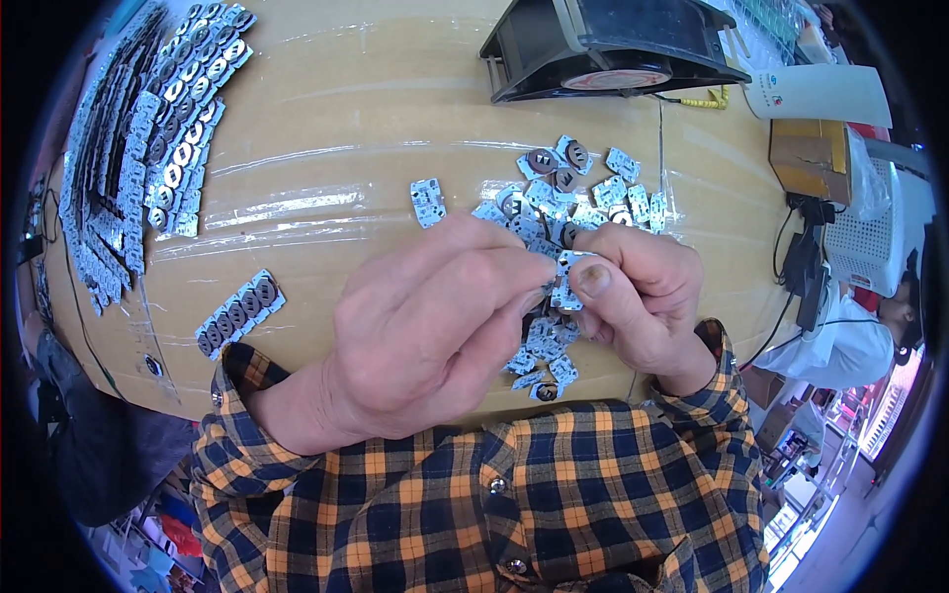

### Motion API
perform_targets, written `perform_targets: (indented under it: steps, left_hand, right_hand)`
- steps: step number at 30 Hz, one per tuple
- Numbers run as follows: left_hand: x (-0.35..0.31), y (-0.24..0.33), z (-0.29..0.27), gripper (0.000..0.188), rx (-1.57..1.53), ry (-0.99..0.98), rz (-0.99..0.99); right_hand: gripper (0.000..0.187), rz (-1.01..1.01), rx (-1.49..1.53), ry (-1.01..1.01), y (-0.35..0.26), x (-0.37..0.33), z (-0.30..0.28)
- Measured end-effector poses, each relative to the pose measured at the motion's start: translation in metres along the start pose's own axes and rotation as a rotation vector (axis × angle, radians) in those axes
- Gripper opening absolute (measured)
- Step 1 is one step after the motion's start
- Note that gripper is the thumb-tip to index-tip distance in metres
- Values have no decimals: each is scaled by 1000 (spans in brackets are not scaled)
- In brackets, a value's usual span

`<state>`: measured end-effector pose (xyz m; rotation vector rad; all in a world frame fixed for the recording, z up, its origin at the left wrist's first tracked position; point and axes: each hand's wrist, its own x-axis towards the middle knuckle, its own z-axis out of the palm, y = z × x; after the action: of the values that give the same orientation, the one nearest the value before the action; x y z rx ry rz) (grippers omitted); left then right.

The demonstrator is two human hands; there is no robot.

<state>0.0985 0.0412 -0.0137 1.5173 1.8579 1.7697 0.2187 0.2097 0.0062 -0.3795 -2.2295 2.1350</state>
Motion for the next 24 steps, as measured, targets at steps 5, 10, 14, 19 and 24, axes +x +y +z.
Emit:
perform_targets:
  steps: [5, 10, 14, 19, 24]
  left_hand:
    - [4, 2, -4, 26, -10, 4, -37]
    - [-1, 0, -3, 26, -18, -26, 1]
    - [-3, -3, -2, 26, 13, -39, 65]
    - [7, 8, -15, 23, -71, -79, -129]
    - [4, 4, -11, 19, -83, -8, -152]
  right_hand:
    - [23, 41, 3, 6, -2, 0, -1]
    - [25, 66, 84, 60, 1, -1, 3]
    - [26, 69, 50, 133, -1, -3, 7]
    - [25, 44, 10, 130, 5, 0, -1]
    - [25, 73, 64, 87, -1, 0, -1]
